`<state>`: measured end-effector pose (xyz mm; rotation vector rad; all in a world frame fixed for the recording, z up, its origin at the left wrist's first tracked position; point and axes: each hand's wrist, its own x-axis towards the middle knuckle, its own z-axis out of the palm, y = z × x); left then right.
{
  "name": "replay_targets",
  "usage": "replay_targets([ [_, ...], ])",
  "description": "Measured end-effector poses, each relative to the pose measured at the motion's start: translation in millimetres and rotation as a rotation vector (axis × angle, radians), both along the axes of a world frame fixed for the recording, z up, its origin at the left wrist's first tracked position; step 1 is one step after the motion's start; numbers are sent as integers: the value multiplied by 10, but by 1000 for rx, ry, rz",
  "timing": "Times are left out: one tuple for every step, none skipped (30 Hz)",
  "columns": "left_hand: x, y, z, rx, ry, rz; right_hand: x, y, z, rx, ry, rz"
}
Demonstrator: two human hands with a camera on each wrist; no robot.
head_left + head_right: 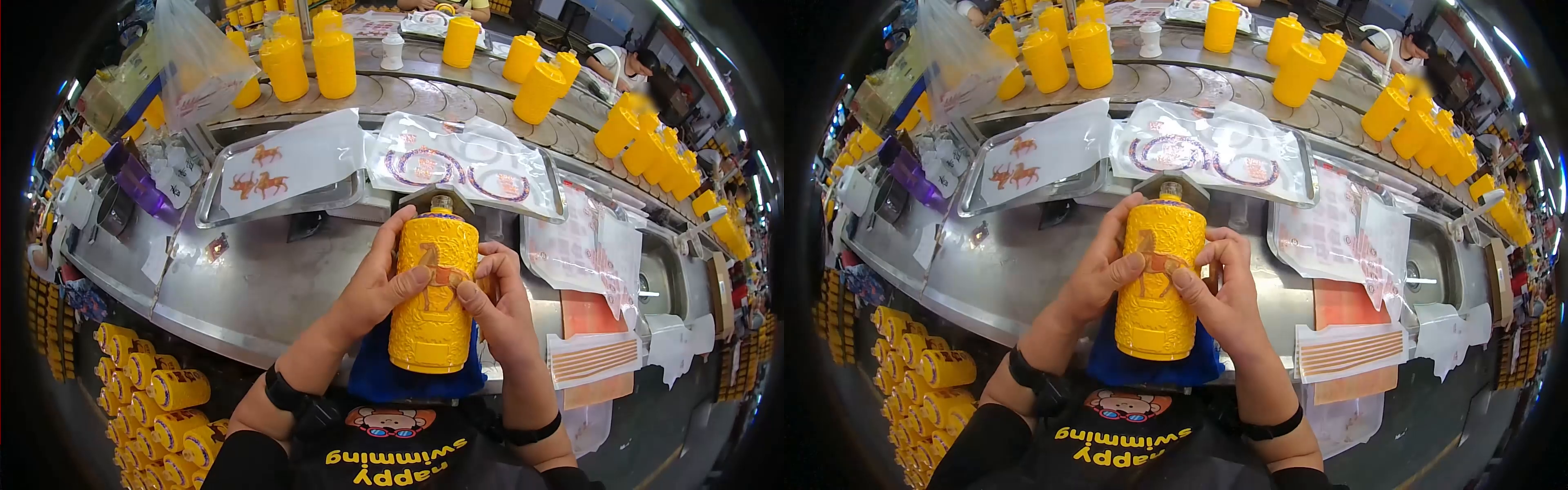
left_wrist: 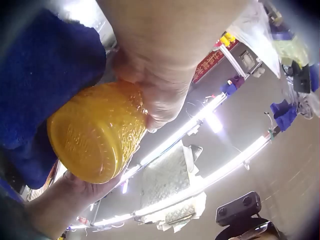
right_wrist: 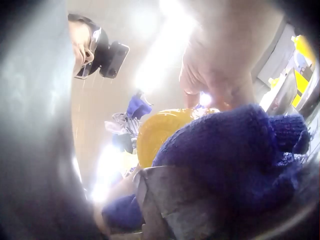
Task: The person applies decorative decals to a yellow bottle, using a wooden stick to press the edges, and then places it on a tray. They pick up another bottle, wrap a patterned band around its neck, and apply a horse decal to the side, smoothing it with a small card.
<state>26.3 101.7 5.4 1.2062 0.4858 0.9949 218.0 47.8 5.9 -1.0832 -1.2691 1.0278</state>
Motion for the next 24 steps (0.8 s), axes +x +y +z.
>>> replay_targets([
  [-1,1,-1,-3,-2,-4,-1,3,-3,10,-6,-3],
  [-4,2,-3,-7,-3,-8,-4,4,-5,19,-12,-5],
  [-7,3,-4,-11,-5,-12,-8,4,-3,20,-11,-4],
  [-7,3,-5,-14,-12,-13,-10,2,3,21,-10,-3],
  [-6,4,-6,-15,-19,-14,-14,-1,10,22,-10,-2],
  [-6,4,-7,-17,-26,-15,-24,-8,25,15,5,-4],
  [-7,2,-4,-15,-27,-20,-37,-19,45,7,19,-5],
  [-11,0,0,-13,-29,-25,-46,-25,54,-1,34,-6],
  [-14,-1,3,-11,-31,-30,-27,-27,47,-31,20,3],
  [-15,7,-14,-6,-42,-25,12,-26,32,-62,5,13],
  [-17,20,-45,-1,-54,-20,21,-22,19,-71,2,16],
  [-18,26,-63,4,-67,-15,29,-18,5,-81,-2,20],
  [-13,20,-59,4,-60,-14,21,-13,-6,-70,6,16],
  [-4,12,-54,4,-54,-12,17,-10,-11,-58,14,13],
  [2,8,-51,5,-48,-10,22,-10,-11,-53,-28,13],
  [2,9,-50,4,-42,-7,31,-10,-9,-47,-69,13],
  [0,9,-50,3,-37,-4,33,-10,-6,-41,-111,12],
  [0,11,-48,2,-32,-1,27,-10,0,-29,-108,12],
  [-3,15,-48,2,-21,-1,17,-11,10,-17,-105,11],
  [-8,19,-48,1,-11,-1,11,-12,18,-5,-102,11],
  [-12,21,-50,1,0,-2,15,-16,23,-34,-82,19],
  [-12,22,-55,3,-1,3,25,-22,27,-63,-63,27],
  [-11,23,-61,5,-2,7,29,-25,28,-92,-43,35],
  [-12,22,-64,7,-4,11,27,-16,1,-60,-22,34],
])
